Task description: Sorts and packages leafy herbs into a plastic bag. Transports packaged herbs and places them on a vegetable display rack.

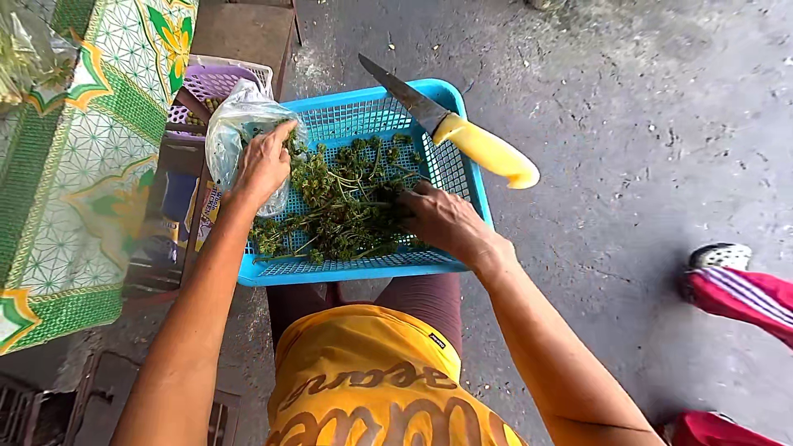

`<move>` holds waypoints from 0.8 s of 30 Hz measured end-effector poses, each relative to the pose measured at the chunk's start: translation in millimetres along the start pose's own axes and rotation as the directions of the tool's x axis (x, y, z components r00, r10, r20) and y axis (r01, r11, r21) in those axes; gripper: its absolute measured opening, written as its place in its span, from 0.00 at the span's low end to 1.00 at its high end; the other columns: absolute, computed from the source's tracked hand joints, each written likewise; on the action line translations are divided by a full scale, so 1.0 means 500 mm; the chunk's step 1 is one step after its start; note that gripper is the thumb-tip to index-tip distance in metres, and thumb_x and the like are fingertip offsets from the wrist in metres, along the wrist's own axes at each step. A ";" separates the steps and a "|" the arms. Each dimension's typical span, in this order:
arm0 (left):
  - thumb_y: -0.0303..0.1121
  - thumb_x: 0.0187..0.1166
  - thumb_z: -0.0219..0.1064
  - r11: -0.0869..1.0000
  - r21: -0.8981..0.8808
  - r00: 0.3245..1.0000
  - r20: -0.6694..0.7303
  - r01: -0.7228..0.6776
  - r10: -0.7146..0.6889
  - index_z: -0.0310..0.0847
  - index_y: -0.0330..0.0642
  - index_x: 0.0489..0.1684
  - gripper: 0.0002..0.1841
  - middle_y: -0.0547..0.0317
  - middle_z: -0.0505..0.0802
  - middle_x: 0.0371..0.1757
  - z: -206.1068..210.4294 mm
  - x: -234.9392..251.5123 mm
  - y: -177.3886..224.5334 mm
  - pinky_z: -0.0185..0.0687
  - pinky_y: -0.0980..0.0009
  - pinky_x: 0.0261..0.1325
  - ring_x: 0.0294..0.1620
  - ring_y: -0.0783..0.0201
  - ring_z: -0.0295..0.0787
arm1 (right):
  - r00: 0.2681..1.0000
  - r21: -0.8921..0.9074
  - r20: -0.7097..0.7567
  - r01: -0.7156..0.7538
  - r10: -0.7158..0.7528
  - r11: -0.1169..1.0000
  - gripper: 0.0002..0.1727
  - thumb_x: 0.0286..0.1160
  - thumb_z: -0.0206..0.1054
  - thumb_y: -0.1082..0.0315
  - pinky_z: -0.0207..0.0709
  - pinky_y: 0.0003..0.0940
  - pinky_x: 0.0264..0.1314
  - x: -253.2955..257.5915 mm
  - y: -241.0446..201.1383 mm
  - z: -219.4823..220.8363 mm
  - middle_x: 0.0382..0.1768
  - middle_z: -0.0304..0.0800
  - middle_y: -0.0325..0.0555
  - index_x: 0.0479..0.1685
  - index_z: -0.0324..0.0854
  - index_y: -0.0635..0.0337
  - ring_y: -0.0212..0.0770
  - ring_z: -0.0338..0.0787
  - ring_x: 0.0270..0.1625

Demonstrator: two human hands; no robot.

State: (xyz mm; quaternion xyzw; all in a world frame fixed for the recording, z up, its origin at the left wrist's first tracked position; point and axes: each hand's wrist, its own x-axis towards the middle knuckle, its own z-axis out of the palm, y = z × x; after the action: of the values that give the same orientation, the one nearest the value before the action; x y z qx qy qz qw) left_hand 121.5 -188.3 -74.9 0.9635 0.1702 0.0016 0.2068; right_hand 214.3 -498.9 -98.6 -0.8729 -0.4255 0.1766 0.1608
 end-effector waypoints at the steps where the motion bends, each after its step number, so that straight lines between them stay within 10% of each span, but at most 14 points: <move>1: 0.24 0.86 0.51 1.000 -0.004 1.000 0.011 0.010 -0.010 0.66 0.43 0.88 0.28 0.41 0.86 0.74 -0.004 -0.001 -0.001 0.70 0.40 0.78 0.75 0.41 0.82 | 0.999 0.042 0.047 0.014 -0.016 0.999 0.14 0.68 0.75 0.76 0.83 0.67 0.42 0.002 0.002 0.004 0.51 0.88 0.62 0.53 0.89 0.60 0.65 0.90 0.45; 8: 0.29 0.87 0.54 0.989 0.137 0.999 0.000 -0.047 0.047 0.88 0.47 0.67 0.18 0.44 0.91 0.61 -0.001 -0.019 0.038 0.80 0.39 0.58 0.59 0.42 0.90 | 0.939 0.324 0.150 0.251 -0.311 0.912 0.07 0.65 0.74 0.69 0.84 0.36 0.36 -0.021 0.022 -0.015 0.34 0.90 0.35 0.40 0.93 0.49 0.32 0.87 0.32; 15: 0.37 0.87 0.57 0.964 0.265 0.849 -0.514 0.020 0.124 0.87 0.51 0.68 0.18 0.50 0.89 0.69 -0.089 -0.067 0.075 0.70 0.49 0.71 0.73 0.44 0.77 | 0.854 0.030 -0.498 0.194 -0.153 0.981 0.14 0.86 0.62 0.61 0.82 0.53 0.44 -0.051 0.024 -0.100 0.44 0.90 0.53 0.57 0.89 0.57 0.53 0.89 0.45; 20: 0.48 0.79 0.66 0.964 0.096 0.861 -0.477 0.249 -0.175 0.60 0.46 0.91 0.39 0.36 0.66 0.88 -0.116 -0.084 0.022 0.62 0.39 0.79 0.85 0.34 0.62 | 0.804 -0.070 -0.593 0.000 -0.042 0.998 0.26 0.85 0.62 0.48 0.67 0.65 0.72 -0.042 0.078 -0.121 0.71 0.77 0.65 0.71 0.80 0.57 0.70 0.74 0.73; 24: 0.35 0.80 0.65 0.969 0.245 0.894 -0.433 -0.004 0.113 0.90 0.48 0.59 0.14 0.42 0.81 0.77 -0.048 -0.122 0.078 0.63 0.34 0.74 0.80 0.35 0.69 | 0.816 -0.023 -0.575 0.061 -0.063 0.998 0.25 0.83 0.65 0.50 0.62 0.65 0.79 -0.021 0.043 -0.098 0.77 0.73 0.62 0.72 0.81 0.56 0.69 0.68 0.80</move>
State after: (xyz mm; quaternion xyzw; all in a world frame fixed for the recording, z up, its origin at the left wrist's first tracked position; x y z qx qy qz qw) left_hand 75.1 -232.4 -33.1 0.9600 0.1825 0.2073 0.0453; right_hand 244.8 -526.3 -62.6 -0.8713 -0.3857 -0.1011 0.2859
